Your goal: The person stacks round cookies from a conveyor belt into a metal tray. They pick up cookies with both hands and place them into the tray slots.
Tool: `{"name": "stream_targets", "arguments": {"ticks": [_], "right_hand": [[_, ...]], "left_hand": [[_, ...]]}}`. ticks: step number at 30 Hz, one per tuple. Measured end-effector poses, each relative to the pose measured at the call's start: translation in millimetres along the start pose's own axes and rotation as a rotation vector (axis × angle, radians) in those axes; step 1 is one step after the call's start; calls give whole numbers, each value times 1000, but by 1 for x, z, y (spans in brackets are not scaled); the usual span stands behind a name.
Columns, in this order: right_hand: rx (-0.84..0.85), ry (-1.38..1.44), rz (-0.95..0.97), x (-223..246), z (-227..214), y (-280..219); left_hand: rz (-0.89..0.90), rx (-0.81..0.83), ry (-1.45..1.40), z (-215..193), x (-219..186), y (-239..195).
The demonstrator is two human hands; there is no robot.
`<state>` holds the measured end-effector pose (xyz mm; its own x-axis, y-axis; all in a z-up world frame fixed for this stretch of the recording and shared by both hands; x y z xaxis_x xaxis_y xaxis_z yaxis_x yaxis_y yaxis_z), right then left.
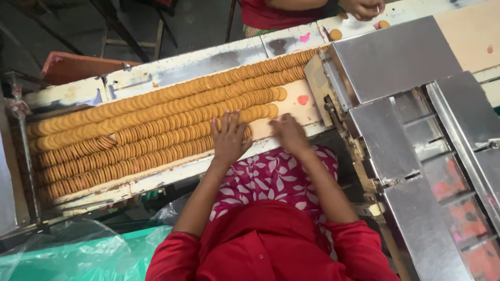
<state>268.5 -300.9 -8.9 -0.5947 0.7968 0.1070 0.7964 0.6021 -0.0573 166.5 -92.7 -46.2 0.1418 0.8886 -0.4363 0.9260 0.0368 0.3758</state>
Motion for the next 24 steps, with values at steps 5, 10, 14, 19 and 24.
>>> {"name": "stream_targets", "arguments": {"ticks": [5, 10, 14, 19, 24], "right_hand": [[-396, -132, 51, -13, 0, -8], [-57, 493, -232, 64, 37, -5], [-141, 273, -222, 114, 41, -1], [-254, 83, -200, 127, 22, -9], [-165, -15, -137, 102, 28, -17]], "left_hand": [[20, -12, -4, -3, -3, -8], [68, -72, 24, -43, 13, -24], [-168, 33, 195, -119, 77, -98], [-72, 42, 246, -108, 104, -124], [-69, -133, -226, -67, 56, -99]]}}
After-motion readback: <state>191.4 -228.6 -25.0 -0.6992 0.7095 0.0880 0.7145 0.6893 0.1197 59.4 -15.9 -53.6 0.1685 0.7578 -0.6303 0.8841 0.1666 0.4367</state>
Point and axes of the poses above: each hand's wrist, its own y-axis towards the middle knuckle, its own z-axis out of the palm, x = y × z, the point moved 2 cm from there along y, towards the middle knuckle, and after that the axes turned 11 degrees about -y, right-handed, at the moved point
